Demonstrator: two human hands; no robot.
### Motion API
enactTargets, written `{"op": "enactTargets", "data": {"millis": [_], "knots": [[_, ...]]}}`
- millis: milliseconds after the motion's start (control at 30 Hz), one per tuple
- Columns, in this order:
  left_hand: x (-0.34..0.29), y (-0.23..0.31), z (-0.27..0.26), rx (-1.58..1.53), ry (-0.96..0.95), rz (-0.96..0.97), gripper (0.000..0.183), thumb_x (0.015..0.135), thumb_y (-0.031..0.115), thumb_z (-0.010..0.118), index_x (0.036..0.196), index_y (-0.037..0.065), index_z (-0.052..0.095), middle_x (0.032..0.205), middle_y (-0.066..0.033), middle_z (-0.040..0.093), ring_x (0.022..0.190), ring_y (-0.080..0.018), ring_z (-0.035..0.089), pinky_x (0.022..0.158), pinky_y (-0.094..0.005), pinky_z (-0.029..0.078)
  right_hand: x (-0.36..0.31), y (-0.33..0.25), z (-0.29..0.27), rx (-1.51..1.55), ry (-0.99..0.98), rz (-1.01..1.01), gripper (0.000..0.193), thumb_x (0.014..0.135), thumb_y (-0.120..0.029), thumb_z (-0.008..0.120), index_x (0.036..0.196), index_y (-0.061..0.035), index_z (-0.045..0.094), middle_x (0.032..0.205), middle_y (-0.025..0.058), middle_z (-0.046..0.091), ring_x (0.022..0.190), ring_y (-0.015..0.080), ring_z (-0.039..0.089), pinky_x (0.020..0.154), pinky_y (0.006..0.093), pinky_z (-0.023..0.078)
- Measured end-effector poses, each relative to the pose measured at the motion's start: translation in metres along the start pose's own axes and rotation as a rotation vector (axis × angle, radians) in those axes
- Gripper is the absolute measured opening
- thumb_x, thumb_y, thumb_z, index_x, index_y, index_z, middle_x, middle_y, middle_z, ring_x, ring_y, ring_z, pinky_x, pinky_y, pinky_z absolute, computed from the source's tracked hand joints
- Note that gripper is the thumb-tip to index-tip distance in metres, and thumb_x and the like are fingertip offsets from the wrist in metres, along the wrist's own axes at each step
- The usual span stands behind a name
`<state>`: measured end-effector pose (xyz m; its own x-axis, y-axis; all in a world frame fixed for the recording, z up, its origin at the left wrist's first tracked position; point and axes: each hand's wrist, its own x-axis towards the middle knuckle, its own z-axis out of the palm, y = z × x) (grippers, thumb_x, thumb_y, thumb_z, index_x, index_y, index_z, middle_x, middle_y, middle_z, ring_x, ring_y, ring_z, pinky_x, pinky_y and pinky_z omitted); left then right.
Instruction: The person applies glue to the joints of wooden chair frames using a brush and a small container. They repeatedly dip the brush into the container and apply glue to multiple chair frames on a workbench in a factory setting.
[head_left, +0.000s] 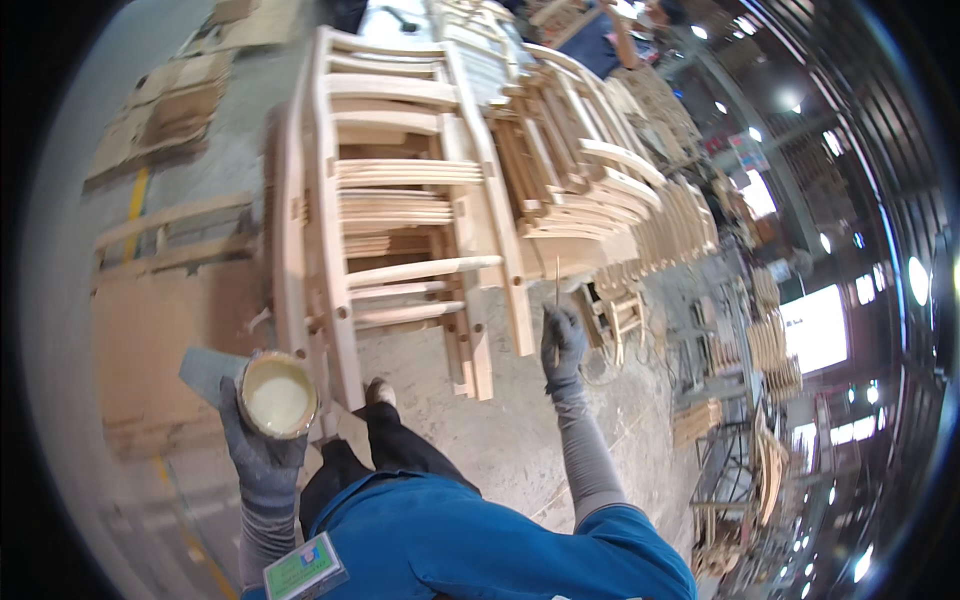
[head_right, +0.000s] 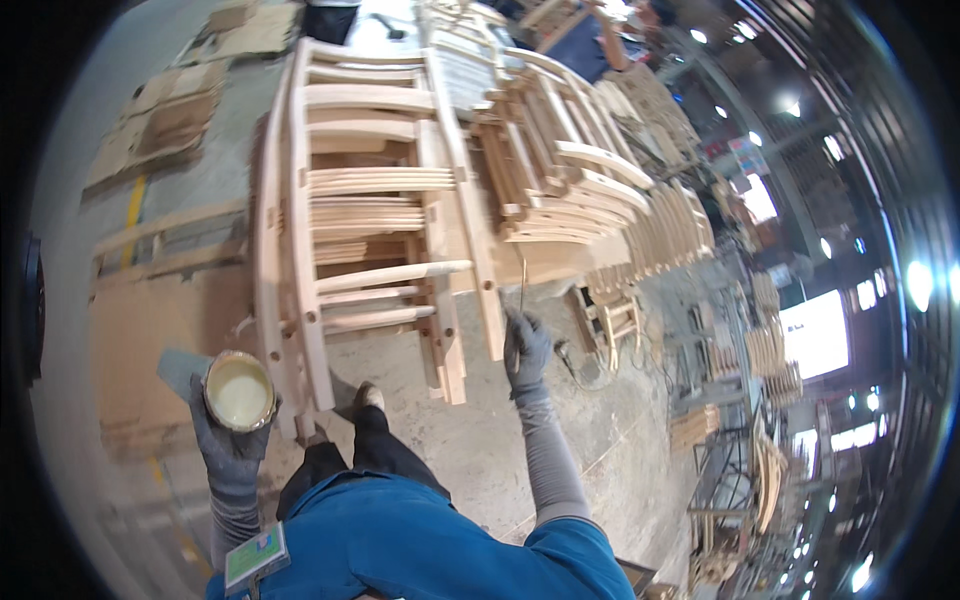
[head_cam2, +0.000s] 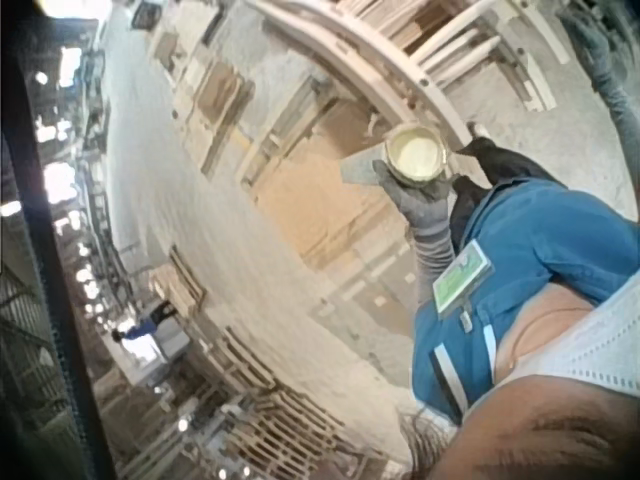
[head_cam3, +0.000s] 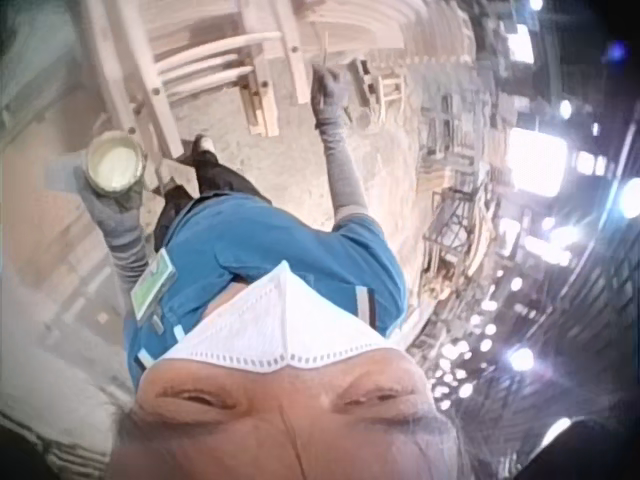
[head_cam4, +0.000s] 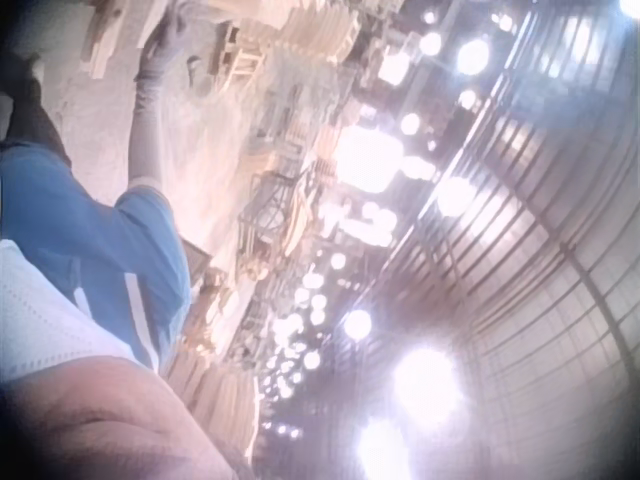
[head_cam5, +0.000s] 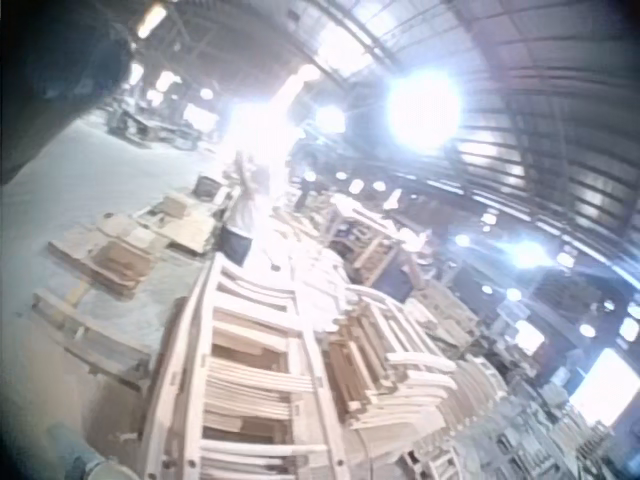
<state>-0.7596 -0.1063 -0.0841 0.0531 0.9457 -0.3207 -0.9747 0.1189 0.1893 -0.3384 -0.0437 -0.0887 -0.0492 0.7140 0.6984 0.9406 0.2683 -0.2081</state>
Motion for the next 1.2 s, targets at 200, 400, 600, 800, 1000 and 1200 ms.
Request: {"op": "enactTargets", "data": {"millis": [200, 400, 600, 800, 1000, 1200], "knots": [[0.006, -0.042, 0.005, 0.106, -0.126, -0.155, 0.052, 0.093, 0.045, 0.042, 0.127, 0.006, 0.044, 0.12, -0.0144, 0.054, 0.109, -0.029, 0.055, 0.088, -0.045, 0.051, -0.114, 0.036, -0.067, -0.245, 0.01, 0.323, 0.028, 0.084, -0.006, 0.056, 0.112, -0.0076, 0.058, 0.092, 0.0168, 0.063, 0.078, 0.0356, 0.061, 0.066, 0.0397, 0.048], [0.009, -0.092, 0.021, 0.736, -0.277, 0.127, 0.051, 0.092, 0.043, 0.044, 0.126, 0.005, 0.042, 0.119, -0.0149, 0.052, 0.102, -0.0306, 0.057, 0.081, -0.0475, 0.053, -0.221, 0.072, -0.098, -0.391, -0.127, 0.648, 0.019, 0.088, -0.02, 0.053, 0.1, -0.0062, 0.06, 0.085, 0.0167, 0.064, 0.078, 0.0345, 0.062, 0.066, 0.0427, 0.048], [-0.011, -0.169, 0.048, 0.755, -0.351, 0.234, 0.047, 0.092, 0.042, 0.044, 0.126, 0.01, 0.043, 0.113, -0.0137, 0.055, 0.097, -0.0284, 0.057, 0.081, -0.0432, 0.051, -0.324, 0.114, -0.136, -0.406, -0.266, 0.937, 0.03, 0.088, -0.032, 0.05, 0.094, -0.0043, 0.062, 0.084, 0.0192, 0.064, 0.077, 0.0357, 0.062, 0.067, 0.0432, 0.048], [-0.033, -0.261, 0.073, 0.186, -0.253, -0.273, 0.043, 0.09, 0.044, 0.048, 0.122, 0.015, 0.049, 0.119, -0.0064, 0.054, 0.106, -0.0268, 0.052, 0.088, -0.0478, 0.045, -0.384, 0.147, -0.194, -0.313, -0.429, 1.366, 0.035, 0.087, -0.034, 0.048, 0.092, -0.0024, 0.063, 0.09, 0.0198, 0.064, 0.087, 0.0354, 0.061, 0.075, 0.0434, 0.049], [-0.051, -0.347, 0.071, 0.505, -0.366, -0.107, 0.048, 0.09, 0.047, 0.045, 0.126, 0.014, 0.047, 0.121, -0.0071, 0.052, 0.107, -0.0274, 0.052, 0.091, -0.0476, 0.044, -0.452, 0.198, -0.225, -0.342, -0.476, 1.515, 0.03, 0.085, -0.028, 0.049, 0.095, -0.003, 0.064, 0.089, 0.0197, 0.065, 0.085, 0.0348, 0.063, 0.075, 0.0416, 0.05], [-0.066, -0.414, 0.097, 0.881, -0.478, 0.154, 0.054, 0.083, 0.019, 0.061, 0.13, 0.008, 0.035, 0.125, -0.0101, 0.044, 0.108, -0.0252, 0.049, 0.088, -0.0425, 0.048, -0.529, 0.248, -0.238, -0.108, -0.162, 1.643, 0.028, 0.09, -0.028, 0.047, 0.101, -0.0047, 0.058, 0.071, 0.0129, 0.064, 0.057, 0.0238, 0.062, 0.048, 0.0357, 0.048]]}}
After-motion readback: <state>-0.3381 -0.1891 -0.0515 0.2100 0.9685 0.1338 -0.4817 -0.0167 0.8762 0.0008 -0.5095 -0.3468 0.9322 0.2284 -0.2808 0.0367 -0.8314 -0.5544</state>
